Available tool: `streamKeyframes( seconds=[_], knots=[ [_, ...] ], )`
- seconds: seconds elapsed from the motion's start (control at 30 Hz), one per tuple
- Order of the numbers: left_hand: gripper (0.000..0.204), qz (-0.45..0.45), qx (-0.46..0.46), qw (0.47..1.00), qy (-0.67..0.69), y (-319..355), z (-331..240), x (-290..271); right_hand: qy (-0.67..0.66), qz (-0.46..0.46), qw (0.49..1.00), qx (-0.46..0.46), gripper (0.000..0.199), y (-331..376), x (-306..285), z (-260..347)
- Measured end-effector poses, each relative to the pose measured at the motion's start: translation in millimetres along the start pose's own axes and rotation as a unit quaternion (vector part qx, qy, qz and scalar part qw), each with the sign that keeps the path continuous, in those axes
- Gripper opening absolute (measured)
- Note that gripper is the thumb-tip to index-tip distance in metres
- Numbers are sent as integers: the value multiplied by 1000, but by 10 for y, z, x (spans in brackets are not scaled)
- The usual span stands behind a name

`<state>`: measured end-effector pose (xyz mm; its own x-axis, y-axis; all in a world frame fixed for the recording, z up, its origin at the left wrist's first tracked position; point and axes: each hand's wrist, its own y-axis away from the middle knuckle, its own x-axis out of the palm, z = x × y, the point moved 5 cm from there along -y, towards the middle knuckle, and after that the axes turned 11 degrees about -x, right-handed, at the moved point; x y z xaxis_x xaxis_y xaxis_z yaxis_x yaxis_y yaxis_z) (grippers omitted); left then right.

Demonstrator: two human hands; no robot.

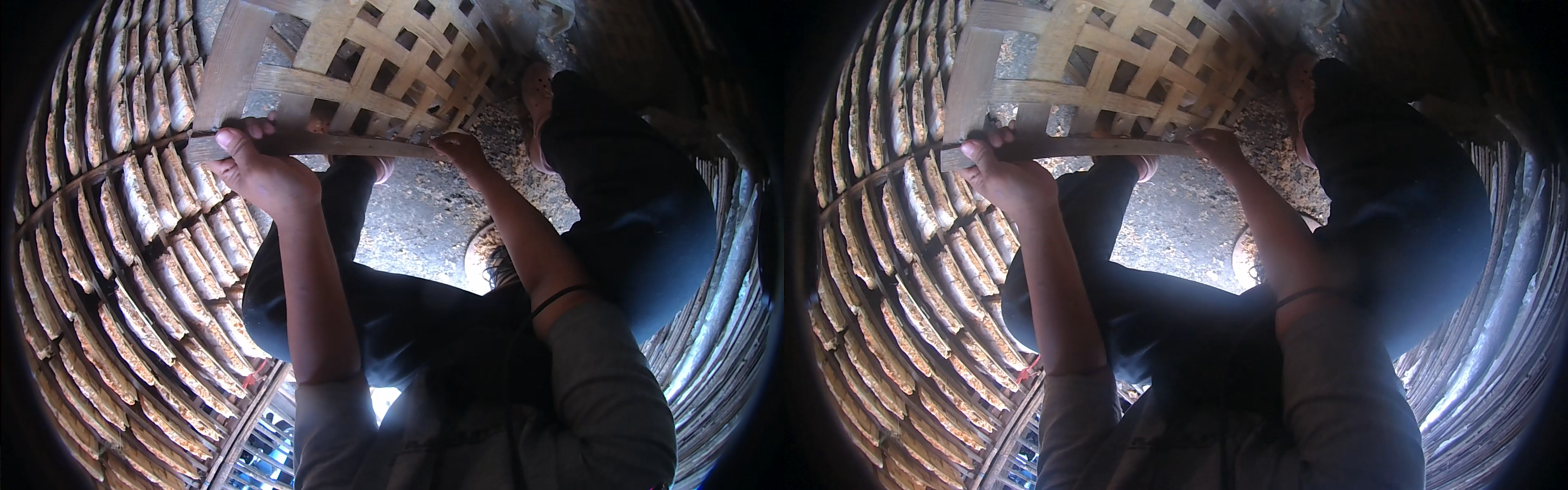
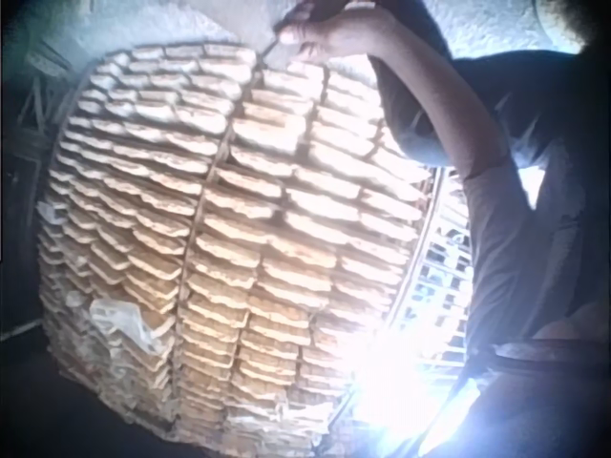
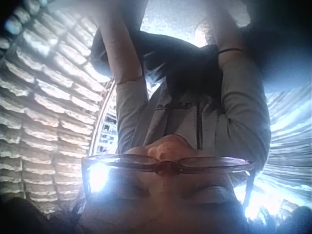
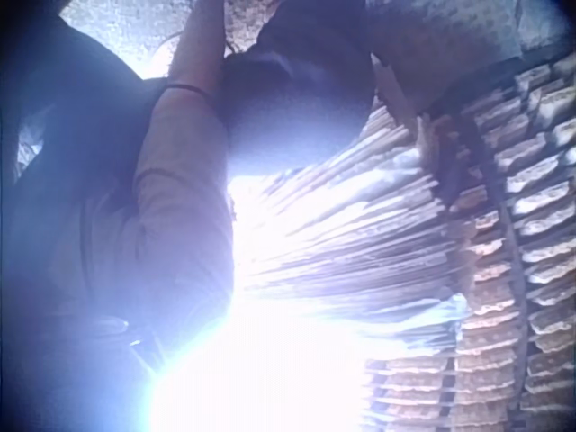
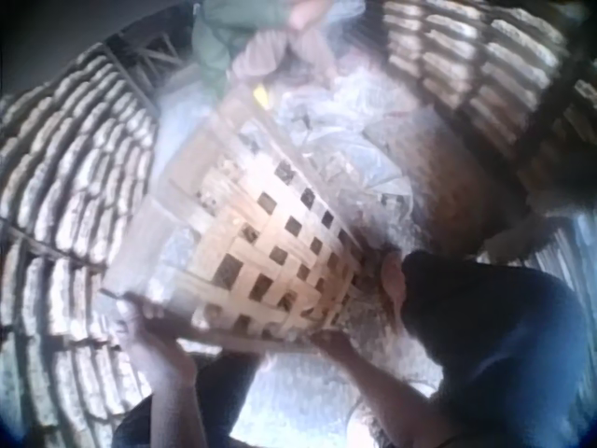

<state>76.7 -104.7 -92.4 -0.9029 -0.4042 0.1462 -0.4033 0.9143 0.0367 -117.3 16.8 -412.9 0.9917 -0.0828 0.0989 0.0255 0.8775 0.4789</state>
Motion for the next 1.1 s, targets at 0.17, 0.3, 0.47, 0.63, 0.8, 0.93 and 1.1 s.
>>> streamKeyframes(
  seconds=[0.17, 0.3, 0.47, 0.63, 0.8, 0.93, 1.1],
  knots=[
    [33, -5, 0, 1000, 17, -13, 26, -15, -25, 14, 1000, 8, 38, -42, 69, -16],
    [33, -1, 10, 1000, 11, -15, 16, 9, 5, 69, 997, 32, 35, -46, 136, 53],
    [32, -3, 15, 1000, 10, -34, 26, -22, 6, 105, 994, -10, 30, -102, 103, 228],
    [31, -1, 1, 1000, 26, -78, 64, -56, 0, 70, 998, -3, 20, -114, 111, 143],
    [30, -6, 13, 1000, 9, -74, 44, -46, -35, 56, 997, 33, 18, -115, 108, 57],
    [29, -10, 15, 1000, 0, -75, 40, -55, -31, -2, 999, 19, 17, -57, 163, 22],
    [27, -20, 3, 1000, 10, -92, 66, -94, -21, -33, 999, -5, 23, -2, 201, -97]
  ],
)
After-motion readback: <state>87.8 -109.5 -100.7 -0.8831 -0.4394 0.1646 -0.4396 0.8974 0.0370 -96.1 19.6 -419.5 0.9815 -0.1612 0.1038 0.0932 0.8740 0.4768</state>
